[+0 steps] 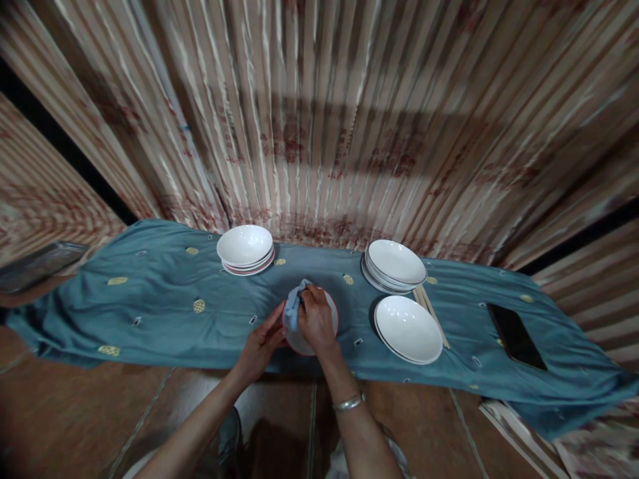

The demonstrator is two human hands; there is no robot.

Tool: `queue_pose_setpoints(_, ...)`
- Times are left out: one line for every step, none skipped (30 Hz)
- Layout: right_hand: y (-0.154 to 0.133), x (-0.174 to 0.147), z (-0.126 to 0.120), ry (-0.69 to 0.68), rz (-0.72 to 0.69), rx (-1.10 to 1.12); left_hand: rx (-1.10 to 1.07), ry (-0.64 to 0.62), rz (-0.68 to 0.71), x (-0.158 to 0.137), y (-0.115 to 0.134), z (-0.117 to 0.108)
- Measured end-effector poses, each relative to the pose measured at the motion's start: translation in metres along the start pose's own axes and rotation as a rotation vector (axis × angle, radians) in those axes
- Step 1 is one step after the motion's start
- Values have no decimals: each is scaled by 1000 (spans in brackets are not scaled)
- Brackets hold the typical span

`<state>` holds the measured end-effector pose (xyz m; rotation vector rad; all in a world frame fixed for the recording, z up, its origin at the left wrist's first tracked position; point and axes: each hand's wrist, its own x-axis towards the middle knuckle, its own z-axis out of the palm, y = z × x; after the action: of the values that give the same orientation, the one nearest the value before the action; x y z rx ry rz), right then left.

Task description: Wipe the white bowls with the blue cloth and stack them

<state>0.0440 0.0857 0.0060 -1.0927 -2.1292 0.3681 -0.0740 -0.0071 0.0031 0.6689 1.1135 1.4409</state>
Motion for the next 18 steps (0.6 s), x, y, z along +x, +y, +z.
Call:
queue_pose_setpoints(2,0,-1,-14,-4,-67,4,1,6,-1,2,1)
queue_pose_setpoints(5,0,-3,-35,-5,-132,14,7,10,-3,3,2)
queue_pose_setpoints(6,-1,-5,-60,-3,-193,25,14,11,-3,4,3)
queue_pose_setpoints(8,-2,-6,-86,7,-250,33,17,9,-4,4,3)
queue_pose_setpoints(9,-3,-8,-113,24,-299,37,17,11,-4,4,3)
queue_pose_setpoints(10,-6,-9,-140,43,-338,37,14,14,-4,3,3)
queue_pose_setpoints(11,-8,-11,-166,60,-366,34,13,17,-4,2,3)
queue_pose_setpoints(11,-11,-12,-192,70,-382,27,15,17,-4,0,2)
queue_pose_setpoints(12,-14,-14,-213,74,-388,19,21,12,-3,-1,2)
queue_pose_setpoints(13,-18,-16,-231,72,-389,13,30,4,-3,-2,2)
queue_pose_setpoints(14,-21,-18,-249,65,-385,11,39,-4,-3,-3,1)
queue_pose_setpoints(14,-25,-20,-269,55,-376,14,46,-8,-3,-3,1)
queue_pose_setpoints(15,-28,-22,-290,46,-361,24,49,-5,-3,-4,2)
queue_pose_setpoints(16,-31,-24,-314,39,-340,41,45,4,-3,-4,2)
queue_pose_setpoints(17,-35,-26,-341,36,-310,63,38,17,-3,-4,2)
queue_pose_setpoints(17,-38,-27,-369,36,-271,84,31,30,-3,-4,2)
queue_pose_setpoints(17,-40,-28,-396,39,-225,103,24,41,-3,-5,2)
queue_pose_setpoints(17,-43,-29,-420,45,-170,117,17,50,-3,-5,2)
